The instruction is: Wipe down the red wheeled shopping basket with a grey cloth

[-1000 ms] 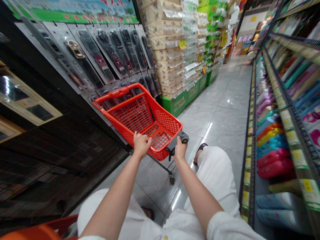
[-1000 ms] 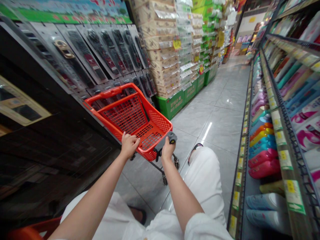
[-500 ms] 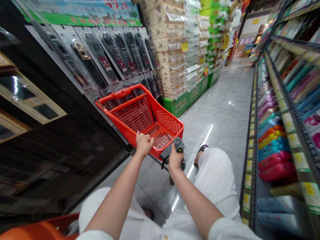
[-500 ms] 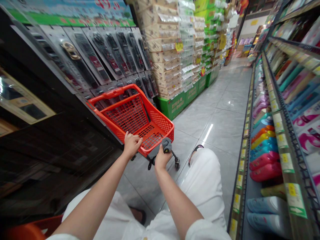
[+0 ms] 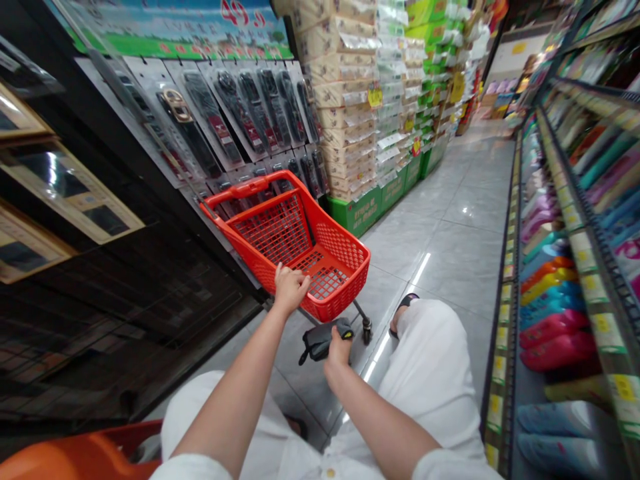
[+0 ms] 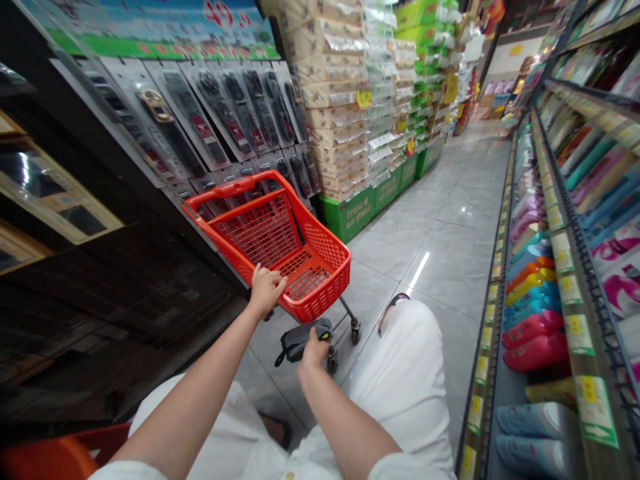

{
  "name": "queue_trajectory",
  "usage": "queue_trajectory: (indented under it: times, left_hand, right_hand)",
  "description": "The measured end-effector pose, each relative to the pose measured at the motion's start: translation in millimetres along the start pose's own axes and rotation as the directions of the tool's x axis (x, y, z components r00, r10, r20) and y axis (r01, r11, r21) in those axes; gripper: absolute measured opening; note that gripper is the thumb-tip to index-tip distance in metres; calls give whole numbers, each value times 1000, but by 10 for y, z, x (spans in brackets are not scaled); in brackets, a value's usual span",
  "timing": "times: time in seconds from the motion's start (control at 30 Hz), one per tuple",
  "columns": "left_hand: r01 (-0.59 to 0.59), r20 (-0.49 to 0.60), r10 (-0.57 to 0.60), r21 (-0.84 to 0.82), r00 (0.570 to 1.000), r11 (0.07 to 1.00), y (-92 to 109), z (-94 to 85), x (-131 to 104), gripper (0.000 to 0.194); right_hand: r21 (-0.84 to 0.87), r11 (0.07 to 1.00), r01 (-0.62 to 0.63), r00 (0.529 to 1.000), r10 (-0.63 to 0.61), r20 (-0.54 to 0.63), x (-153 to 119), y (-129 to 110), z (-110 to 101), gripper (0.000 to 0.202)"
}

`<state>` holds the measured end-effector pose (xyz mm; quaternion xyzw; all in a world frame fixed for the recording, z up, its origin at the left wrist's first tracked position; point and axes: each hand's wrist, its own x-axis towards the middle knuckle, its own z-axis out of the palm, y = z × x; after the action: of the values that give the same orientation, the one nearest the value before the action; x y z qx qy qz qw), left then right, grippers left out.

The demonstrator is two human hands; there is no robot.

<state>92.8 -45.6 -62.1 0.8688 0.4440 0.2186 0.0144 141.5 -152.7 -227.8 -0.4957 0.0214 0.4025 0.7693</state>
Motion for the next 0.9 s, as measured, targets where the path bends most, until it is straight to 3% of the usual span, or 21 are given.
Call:
queue_trajectory:
  times: [0.13,0.27,0.4,0.63,0.8,0.9]
  left_hand:
    - [13,16,-13,6,1000,1000,7,-8,-7,44]
    - [13,24,-13,14,1000,1000,12,-12,-9,44]
    - [10,23,-10,11,1000,1000,6,-11,-10,43]
    - [5,18,-6,15,1000,1000,11,-11,-8,44]
    - [9,13,-9,1,1000,1000,21,-13,-3,44]
    - [11,13,-11,-4,1000,1000,23,-14,-1,44]
  right_hand:
    - [66,983,-171,980,177,-95,64,4,106,10]
    - [187,955,-232,970,241,-22,41,-73,263,13]
    - [199,940,-278,958,286,-14,42,-69,186,12]
    - [209,938,-275,961,268,62,28,-33,217,12]
    - [192,953,-234,968,247,-49,45,-18,217,18]
    - [171,954,-245,965,257,-53,53,-30,221,13]
